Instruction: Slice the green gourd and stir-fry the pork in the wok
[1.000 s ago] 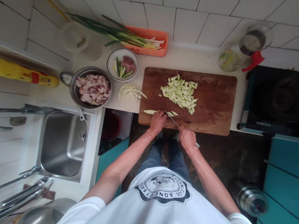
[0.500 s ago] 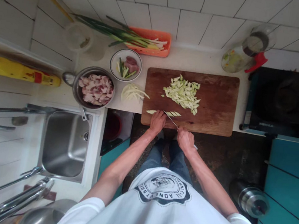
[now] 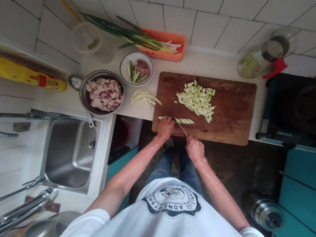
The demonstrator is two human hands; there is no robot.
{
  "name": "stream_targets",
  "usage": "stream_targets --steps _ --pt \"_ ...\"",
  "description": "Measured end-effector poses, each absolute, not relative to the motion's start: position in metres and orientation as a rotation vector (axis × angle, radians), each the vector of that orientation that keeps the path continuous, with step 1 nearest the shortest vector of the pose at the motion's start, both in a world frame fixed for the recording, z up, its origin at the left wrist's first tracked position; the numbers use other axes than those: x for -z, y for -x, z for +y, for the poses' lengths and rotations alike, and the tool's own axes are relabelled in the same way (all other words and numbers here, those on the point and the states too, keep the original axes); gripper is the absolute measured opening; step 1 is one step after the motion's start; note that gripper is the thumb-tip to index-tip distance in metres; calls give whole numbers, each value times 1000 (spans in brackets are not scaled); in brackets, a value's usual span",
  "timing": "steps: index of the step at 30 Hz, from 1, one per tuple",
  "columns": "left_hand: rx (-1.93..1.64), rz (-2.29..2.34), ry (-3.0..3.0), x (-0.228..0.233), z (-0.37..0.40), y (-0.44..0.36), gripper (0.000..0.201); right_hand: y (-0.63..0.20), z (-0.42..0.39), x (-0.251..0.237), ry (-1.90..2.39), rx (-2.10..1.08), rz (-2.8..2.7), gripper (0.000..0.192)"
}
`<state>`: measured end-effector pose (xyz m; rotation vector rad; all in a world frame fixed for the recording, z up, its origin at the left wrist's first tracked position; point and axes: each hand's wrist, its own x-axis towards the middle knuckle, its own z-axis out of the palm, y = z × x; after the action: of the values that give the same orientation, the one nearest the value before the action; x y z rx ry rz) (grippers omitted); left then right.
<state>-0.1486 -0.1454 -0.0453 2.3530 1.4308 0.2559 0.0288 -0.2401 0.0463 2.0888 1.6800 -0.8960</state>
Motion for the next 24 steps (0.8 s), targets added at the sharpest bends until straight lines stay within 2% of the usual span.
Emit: stream_targets --steps 24 --pt "-484 1452 -2297 56 -148 189 23 -2 -241 -47 -2147 943 1734 36"
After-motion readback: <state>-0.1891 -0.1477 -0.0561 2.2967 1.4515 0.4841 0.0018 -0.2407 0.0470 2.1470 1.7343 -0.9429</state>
